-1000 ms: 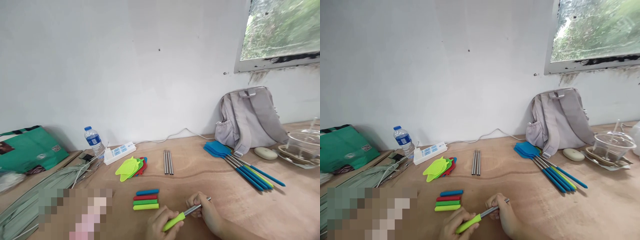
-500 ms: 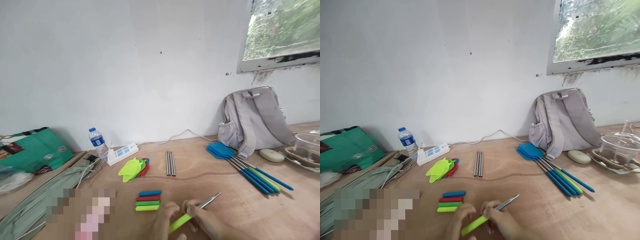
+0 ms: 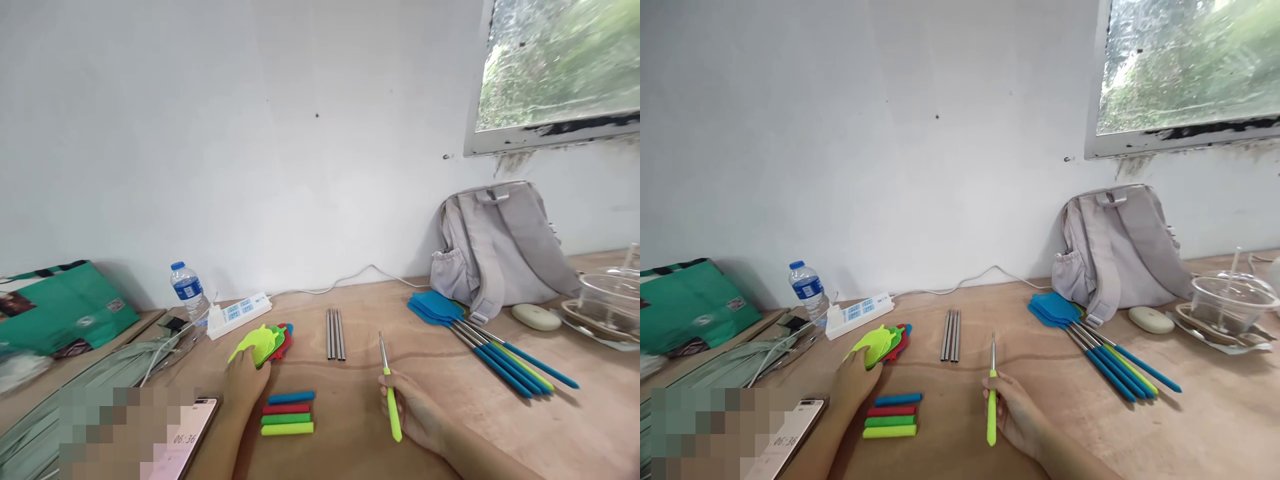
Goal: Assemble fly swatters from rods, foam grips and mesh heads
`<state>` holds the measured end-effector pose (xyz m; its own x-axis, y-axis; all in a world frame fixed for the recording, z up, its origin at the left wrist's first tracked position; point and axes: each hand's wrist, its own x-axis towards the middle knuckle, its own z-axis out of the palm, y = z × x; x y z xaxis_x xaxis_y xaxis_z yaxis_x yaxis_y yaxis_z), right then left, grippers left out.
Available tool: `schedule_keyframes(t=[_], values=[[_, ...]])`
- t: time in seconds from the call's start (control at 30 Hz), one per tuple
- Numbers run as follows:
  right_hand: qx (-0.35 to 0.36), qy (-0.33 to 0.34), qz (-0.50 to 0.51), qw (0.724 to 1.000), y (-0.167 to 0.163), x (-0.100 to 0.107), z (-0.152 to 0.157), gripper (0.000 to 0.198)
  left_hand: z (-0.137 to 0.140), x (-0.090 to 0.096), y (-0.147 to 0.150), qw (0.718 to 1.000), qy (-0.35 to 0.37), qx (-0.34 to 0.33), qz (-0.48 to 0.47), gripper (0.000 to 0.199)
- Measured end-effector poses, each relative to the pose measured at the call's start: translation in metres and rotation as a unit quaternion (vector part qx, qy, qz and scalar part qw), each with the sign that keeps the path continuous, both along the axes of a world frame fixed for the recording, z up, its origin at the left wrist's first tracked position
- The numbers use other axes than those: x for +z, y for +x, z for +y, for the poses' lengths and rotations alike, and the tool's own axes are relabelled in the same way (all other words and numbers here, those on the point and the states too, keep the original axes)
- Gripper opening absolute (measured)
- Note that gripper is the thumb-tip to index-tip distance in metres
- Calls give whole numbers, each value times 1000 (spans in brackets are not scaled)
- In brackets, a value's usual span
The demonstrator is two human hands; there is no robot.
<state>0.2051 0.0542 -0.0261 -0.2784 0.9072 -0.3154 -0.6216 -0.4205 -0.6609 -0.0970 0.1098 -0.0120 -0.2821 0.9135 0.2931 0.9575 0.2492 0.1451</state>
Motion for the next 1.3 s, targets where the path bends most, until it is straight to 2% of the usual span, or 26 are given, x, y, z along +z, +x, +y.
schedule_keyframes(t=[0.2, 0.3, 0.4, 0.47, 0.5, 0.53, 0.6, 0.63, 0.67, 0.73, 0.87, 1.0, 1.1, 1.3], values=[[19, 11, 2, 1000, -1, 1, 0, 24, -9, 4, 2, 998, 33, -58, -14, 29], [40, 65, -13, 997, 0, 0, 0, 28, -9, 5, 0, 990, 105, -77, -46, 25], [56, 110, -50, 991, 0, 0, -2, 30, -13, 12, 2, 960, 227, -86, -140, 20], [54, 124, -79, 988, 0, 0, -2, 33, -20, 19, 11, 914, 299, -76, -264, 15], [51, 128, -92, 986, 0, -1, -2, 35, -25, 23, 18, 880, 315, -70, -349, 17], [46, 130, -103, 985, 1, -1, -2, 37, -32, 26, 27, 833, 308, -67, -454, 24], [41, 131, -127, 982, 6, -3, -1, 40, -46, 29, 46, 714, 262, -70, -646, 38], [44, 136, -145, 979, 10, -4, -1, 40, -54, 29, 56, 666, 229, -66, -707, 40], [52, 150, -169, 973, 15, -4, -1, 40, -60, 28, 64, 630, 205, -51, -747, 41], [75, 198, -242, 947, 28, -4, -4, 39, -71, 24, 77, 591, 155, -38, -791, 42], [73, 298, -411, 858, 53, 1, -13, 36, -83, 16, 90, 591, 62, -75, -801, 49], [61, 387, -476, 787, 62, 7, -17, 25, -87, 15, 92, 608, 23, -87, -789, 56], [91, 421, -485, 761, 60, 8, -18, 21, -88, 15, 90, 622, 12, -94, -778, 58], [104, 434, -498, 744, 60, 9, -19, 21, -88, 15, 87, 624, -15, -99, -775, 57]])
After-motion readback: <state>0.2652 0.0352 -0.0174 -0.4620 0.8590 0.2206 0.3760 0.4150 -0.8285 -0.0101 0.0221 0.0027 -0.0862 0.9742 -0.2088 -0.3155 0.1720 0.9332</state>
